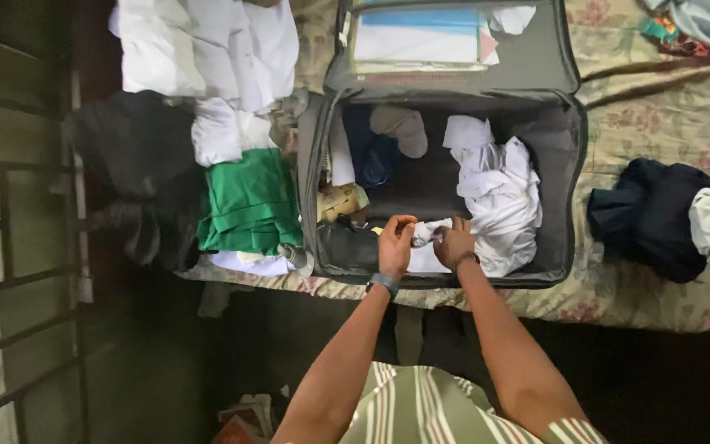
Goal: Pack clothes and items into a suitcase on a bed.
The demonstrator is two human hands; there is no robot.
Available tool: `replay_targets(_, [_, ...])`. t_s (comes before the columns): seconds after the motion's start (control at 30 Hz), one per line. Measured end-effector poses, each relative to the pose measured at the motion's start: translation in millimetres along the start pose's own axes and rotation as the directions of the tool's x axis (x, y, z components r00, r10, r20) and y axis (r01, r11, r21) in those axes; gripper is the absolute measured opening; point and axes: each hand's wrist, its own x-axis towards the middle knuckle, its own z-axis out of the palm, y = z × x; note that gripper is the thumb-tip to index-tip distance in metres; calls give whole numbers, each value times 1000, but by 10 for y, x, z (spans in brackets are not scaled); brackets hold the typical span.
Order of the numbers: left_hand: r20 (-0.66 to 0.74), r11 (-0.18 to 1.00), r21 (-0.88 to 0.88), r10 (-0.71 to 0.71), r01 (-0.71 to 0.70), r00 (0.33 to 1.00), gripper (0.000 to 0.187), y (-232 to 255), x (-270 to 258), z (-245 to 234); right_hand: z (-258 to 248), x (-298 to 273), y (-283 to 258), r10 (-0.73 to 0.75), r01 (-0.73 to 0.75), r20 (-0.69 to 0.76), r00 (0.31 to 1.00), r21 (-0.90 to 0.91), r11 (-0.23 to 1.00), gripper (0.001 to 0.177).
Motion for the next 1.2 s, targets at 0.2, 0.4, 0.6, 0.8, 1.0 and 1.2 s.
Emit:
replay_targets(0.2, [10,999,29,46,-46,999,18,122,-132,-159,79,245,162,102,10,425,900,-252,968,55])
replay_targets(0.4, [-78,959,280,52,-28,996,35,297,-198,-229,-255,-10,120,-226,153,53,973,586,796,33])
replay_targets(0.6, [58,909,-416,17,8,998,70,761,-171,-129,-1269,-799,-652,-59,104,-98,993,988,117,13])
replay_targets(0.8, [216,966,-177,227,-190,950,47,1569,-258,-201,-1637,-1258,-917,105,66,-64,992,998,-17,25])
replay_targets(1.0, [176,895,-359,345,-266,922,26,2298,-392,-199,-2459,-1510,-884,64,209,-210,976,978,10,29])
replay_targets(1.2, [-94,863,-227,441,-451,893,21,2571,-423,-230,-2615,-1427,-328,-52,247,-250,967,967,-63,28])
